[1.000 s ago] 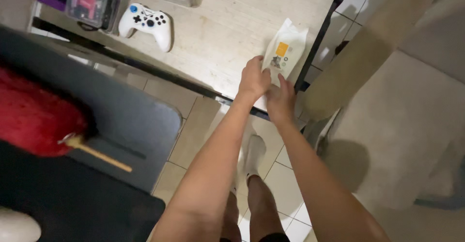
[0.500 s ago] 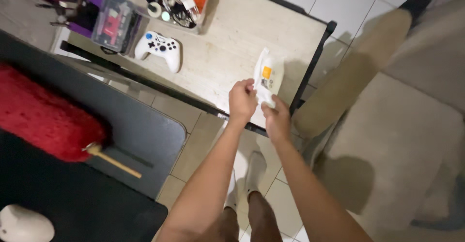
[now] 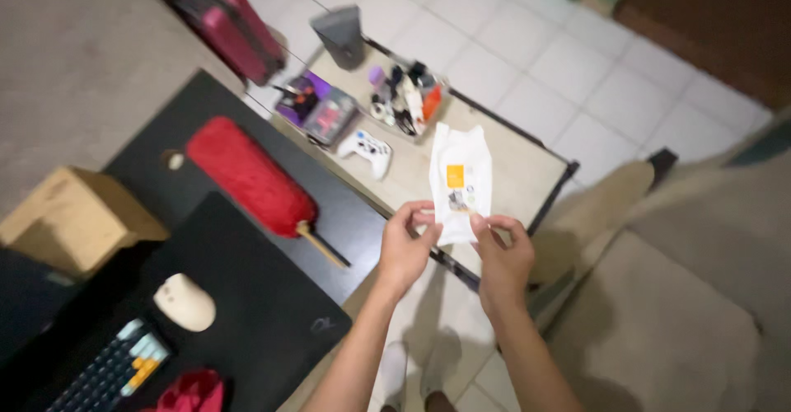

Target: The person picks up a computer mouse from a chair and wipes it with a red cloth, then picks up a game controller and wipes its surface with the same cloth.

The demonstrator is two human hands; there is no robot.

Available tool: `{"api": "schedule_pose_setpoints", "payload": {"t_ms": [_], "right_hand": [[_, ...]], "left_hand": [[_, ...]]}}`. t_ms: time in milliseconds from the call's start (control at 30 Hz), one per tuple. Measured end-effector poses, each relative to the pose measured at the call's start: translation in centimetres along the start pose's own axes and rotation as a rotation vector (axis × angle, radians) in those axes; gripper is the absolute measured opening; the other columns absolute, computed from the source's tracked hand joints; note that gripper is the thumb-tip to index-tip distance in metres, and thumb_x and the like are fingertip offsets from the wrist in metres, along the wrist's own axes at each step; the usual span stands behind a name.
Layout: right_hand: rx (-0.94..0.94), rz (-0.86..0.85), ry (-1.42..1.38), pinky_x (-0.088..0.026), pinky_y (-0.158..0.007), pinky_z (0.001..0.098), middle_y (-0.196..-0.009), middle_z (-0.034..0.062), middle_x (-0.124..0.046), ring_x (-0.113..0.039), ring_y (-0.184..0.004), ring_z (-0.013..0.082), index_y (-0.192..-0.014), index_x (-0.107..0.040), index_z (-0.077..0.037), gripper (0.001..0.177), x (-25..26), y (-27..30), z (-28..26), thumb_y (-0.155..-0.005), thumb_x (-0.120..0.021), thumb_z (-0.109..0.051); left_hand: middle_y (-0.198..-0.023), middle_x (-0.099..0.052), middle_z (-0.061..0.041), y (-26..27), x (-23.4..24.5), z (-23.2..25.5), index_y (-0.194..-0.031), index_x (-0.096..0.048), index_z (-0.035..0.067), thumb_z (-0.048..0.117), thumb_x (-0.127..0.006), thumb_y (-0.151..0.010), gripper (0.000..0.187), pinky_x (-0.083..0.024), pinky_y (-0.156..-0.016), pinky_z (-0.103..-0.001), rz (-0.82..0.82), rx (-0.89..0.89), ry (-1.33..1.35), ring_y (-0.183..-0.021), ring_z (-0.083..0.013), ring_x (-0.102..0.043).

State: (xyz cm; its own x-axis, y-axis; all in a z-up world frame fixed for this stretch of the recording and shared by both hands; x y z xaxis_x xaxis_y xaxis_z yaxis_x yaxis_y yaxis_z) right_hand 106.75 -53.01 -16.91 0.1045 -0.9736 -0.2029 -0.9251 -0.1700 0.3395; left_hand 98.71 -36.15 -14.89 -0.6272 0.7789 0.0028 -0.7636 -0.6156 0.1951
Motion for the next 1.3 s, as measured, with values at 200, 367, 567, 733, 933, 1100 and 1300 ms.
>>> {"api": "schedule_pose_setpoints", "payload": {"t_ms": [200, 367, 567, 733, 933, 1100, 1300], "right_hand": [[0.056, -0.314, -0.097, -0.059, -0.084, 0.0329, -0.119, 0.0183, -0.065, -0.071, -0.104, 0.0219, -0.131, -0.047, 0.002, 0.051, -7.7, 6.7, -8.5, -0.090, -0.075, -0.007], [-0.085, -0.529, -0.050, -0.062, -0.086, 0.0356, -0.121, 0.0226, -0.068, -0.072, -0.105, 0.0233, -0.138, -0.044, 0.001, 0.059, -13.9, 13.1, -9.9, -0.085, -0.071, 0.003], [-0.099, -0.757, 0.022, -0.061, -0.085, 0.0350, -0.116, 0.0217, -0.073, -0.073, -0.100, 0.0229, -0.138, -0.046, 0.001, 0.061, -19.9, 24.2, -9.3, -0.083, -0.072, 0.006], [-0.177, -0.946, 0.128, -0.061, -0.082, 0.0355, -0.114, 0.0211, -0.074, -0.074, -0.097, 0.0227, -0.136, -0.049, 0.000, 0.061, -22.5, 36.3, -7.0, -0.080, -0.075, 0.005], [-0.208, -1.140, 0.276, -0.063, -0.082, 0.0340, -0.114, 0.0188, -0.075, -0.075, -0.098, 0.0193, -0.133, -0.052, -0.001, 0.058, -24.7, 53.2, -2.9, -0.080, -0.076, -0.001], [-0.255, -1.298, 0.271, -0.061, -0.082, 0.0330, -0.116, 0.0185, -0.075, -0.074, -0.098, 0.0188, -0.135, -0.051, -0.001, 0.059, -26.2, 64.7, 0.9, -0.082, -0.077, -0.005], [-0.298, -1.420, 0.283, -0.060, -0.080, 0.0344, -0.116, 0.0194, -0.074, -0.073, -0.097, 0.0210, -0.136, -0.050, 0.000, 0.058, -28.3, 74.9, 4.1, -0.083, -0.075, -0.002]], "left_hand": [[-0.090, -0.064, -0.002, 6.5, 6.1, 7.6, -0.121, -0.063, 0.001, -0.005, -0.067, -0.089, 0.033, -0.054, -0.076, -0.025, 0.057, 0.039, 0.170, -0.086, -0.0093, -0.064], [-0.095, -0.067, -0.005, 12.5, 13.1, 12.3, -0.118, -0.059, 0.001, -0.005, -0.066, -0.086, 0.033, -0.054, -0.075, -0.023, 0.176, 0.016, 0.213, -0.086, -0.0098, -0.066], [-0.107, -0.067, -0.009, 20.9, 22.3, 15.3, -0.120, -0.050, 0.004, 0.007, -0.071, -0.090, 0.037, -0.055, -0.068, -0.027, 0.396, -0.057, 0.370, -0.088, -0.0135, -0.069], [-0.116, -0.073, -0.016, 31.0, 30.2, 15.2, -0.133, -0.047, 0.005, 0.007, -0.075, -0.085, 0.055, -0.062, -0.078, -0.029, 0.554, -0.128, 0.425, -0.097, -0.0179, -0.074], [-0.119, -0.074, -0.017, 47.4, 39.6, 14.3, -0.133, -0.052, -0.007, 0.004, -0.075, -0.086, 0.054, -0.062, -0.087, -0.030, 0.673, -0.197, 0.380, -0.104, -0.0187, -0.074], [-0.116, -0.074, -0.018, 58.6, 46.1, 13.5, -0.133, -0.051, -0.008, 0.004, -0.075, -0.087, 0.053, -0.061, -0.087, -0.031, 0.816, -0.232, 0.344, -0.103, -0.0194, -0.073], [-0.118, -0.074, -0.018, 68.1, 52.0, 12.9, -0.139, -0.048, -0.008, 0.004, -0.073, -0.087, 0.059, -0.062, -0.084, -0.031, 0.956, -0.260, 0.311, -0.103, -0.0190, -0.074]]}}
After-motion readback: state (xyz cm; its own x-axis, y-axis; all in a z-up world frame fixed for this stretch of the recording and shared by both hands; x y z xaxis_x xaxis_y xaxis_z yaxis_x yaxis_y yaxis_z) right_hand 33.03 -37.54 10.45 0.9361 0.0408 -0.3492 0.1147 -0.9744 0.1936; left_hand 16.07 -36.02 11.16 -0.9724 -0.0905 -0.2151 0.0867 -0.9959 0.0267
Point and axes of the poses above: each hand's wrist, its own y-axis away from the middle knuckle, its own x-axis out of the back of the hand, z = x × y, the point moved 8 cm from there along -y, towards the middle knuckle
